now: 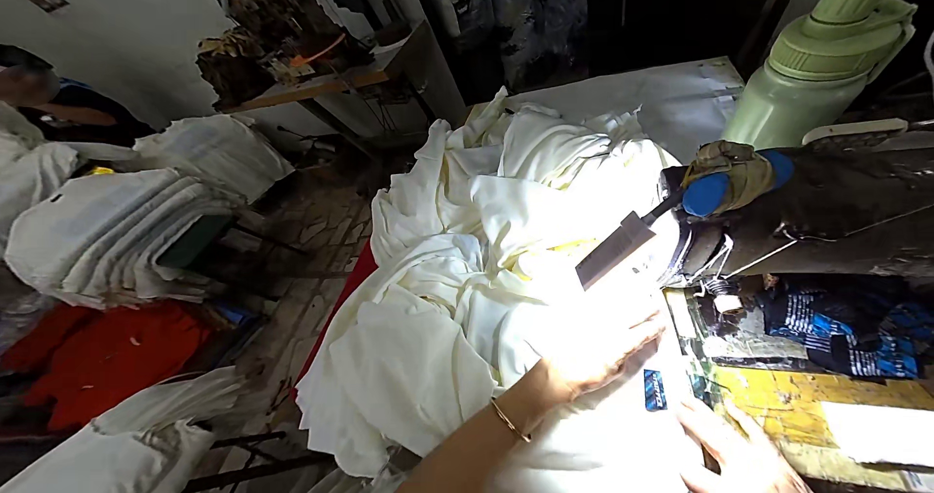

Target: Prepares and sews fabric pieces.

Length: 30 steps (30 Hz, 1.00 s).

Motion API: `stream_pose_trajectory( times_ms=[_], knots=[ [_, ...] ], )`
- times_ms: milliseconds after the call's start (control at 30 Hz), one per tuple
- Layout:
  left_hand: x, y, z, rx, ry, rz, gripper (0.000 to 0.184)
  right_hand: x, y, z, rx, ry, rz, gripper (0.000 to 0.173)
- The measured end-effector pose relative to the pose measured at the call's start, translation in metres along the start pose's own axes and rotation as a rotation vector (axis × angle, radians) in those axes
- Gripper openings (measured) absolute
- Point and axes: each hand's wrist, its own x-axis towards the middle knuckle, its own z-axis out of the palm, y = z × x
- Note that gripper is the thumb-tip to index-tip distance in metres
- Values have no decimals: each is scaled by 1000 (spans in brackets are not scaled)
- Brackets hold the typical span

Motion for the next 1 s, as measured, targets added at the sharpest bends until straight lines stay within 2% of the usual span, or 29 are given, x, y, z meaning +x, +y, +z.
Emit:
stream_pose_trajectory(
  times_ms=[167,500,700,867,1000],
  knots=[
    [-18,1,3,-259,-78,-96,45,-1,-6,4,48,38,78,26],
    [-11,4,3,-269,-113,-108,47,5,-14,-1,43,13,153,27],
    [-5,-9,5,-171,-118,-107,50,15,-4,-10,46,-7,155,29],
    [17,-5,-17,-236,5,-109,34,27,9,-17,-25,-20,96,24],
    [12,5,-25,-281,-101,-214,41,26,12,-14,-26,22,86,23]
  ],
)
